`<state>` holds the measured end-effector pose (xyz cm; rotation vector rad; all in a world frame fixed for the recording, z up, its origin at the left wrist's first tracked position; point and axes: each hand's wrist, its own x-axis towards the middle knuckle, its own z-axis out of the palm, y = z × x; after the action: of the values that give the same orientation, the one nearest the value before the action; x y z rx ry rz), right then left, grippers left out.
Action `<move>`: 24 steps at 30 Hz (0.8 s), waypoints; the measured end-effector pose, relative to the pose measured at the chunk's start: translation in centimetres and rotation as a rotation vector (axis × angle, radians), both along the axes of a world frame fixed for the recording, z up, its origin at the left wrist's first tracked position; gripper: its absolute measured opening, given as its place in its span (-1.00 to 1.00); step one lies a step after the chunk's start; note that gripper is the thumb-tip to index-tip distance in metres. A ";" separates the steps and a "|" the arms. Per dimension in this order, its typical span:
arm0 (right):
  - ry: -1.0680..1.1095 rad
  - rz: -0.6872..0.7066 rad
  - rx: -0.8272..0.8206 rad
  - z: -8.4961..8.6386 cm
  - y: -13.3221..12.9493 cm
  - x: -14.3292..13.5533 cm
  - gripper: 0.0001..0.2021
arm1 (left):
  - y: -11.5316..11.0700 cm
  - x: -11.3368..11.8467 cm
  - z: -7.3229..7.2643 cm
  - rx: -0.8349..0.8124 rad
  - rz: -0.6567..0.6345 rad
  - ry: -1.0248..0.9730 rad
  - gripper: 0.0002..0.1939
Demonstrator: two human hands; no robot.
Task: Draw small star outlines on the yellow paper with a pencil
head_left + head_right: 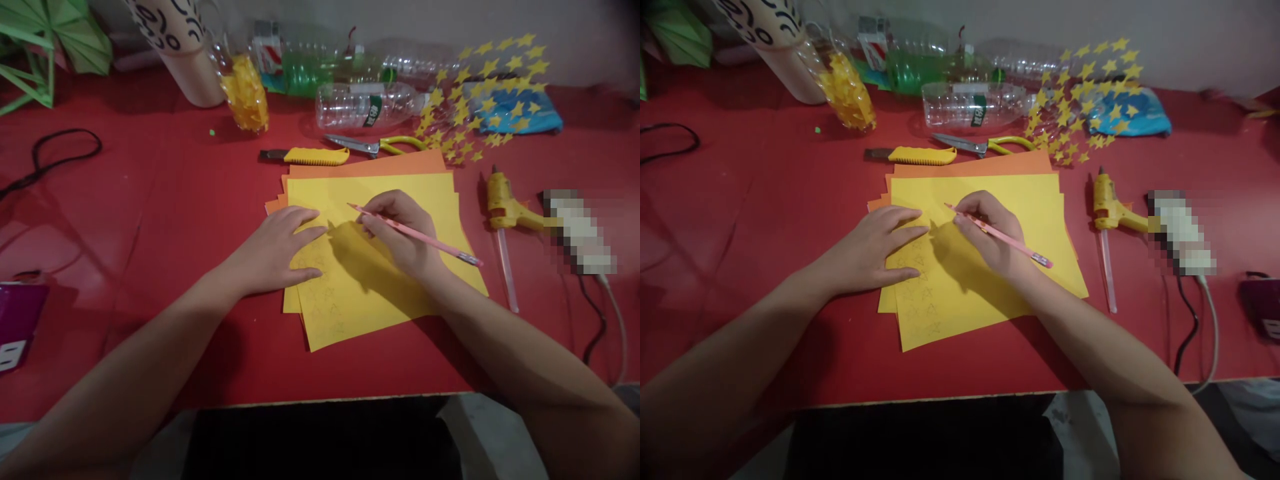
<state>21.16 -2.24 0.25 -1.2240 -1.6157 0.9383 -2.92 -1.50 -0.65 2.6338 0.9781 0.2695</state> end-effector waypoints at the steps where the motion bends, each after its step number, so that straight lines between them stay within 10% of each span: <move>1: -0.069 0.034 0.045 0.1 0.0 0.1 -0.92 | 0.0 0.0 -0.1 -0.006 0.004 -0.009 -0.33; 9: -0.711 0.516 0.318 -0.6 -1.8 -0.4 -0.34 | 0.8 -0.6 -0.7 0.018 0.136 -0.139 -0.50; 24: -0.613 0.505 0.320 -1.1 -1.5 0.3 -0.45 | 0.7 -0.5 1.5 0.122 0.260 -0.240 -0.61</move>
<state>21.42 -3.71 -0.86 -0.9368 -2.5320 0.5726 -3.38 -0.84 0.80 2.4990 1.2519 0.7087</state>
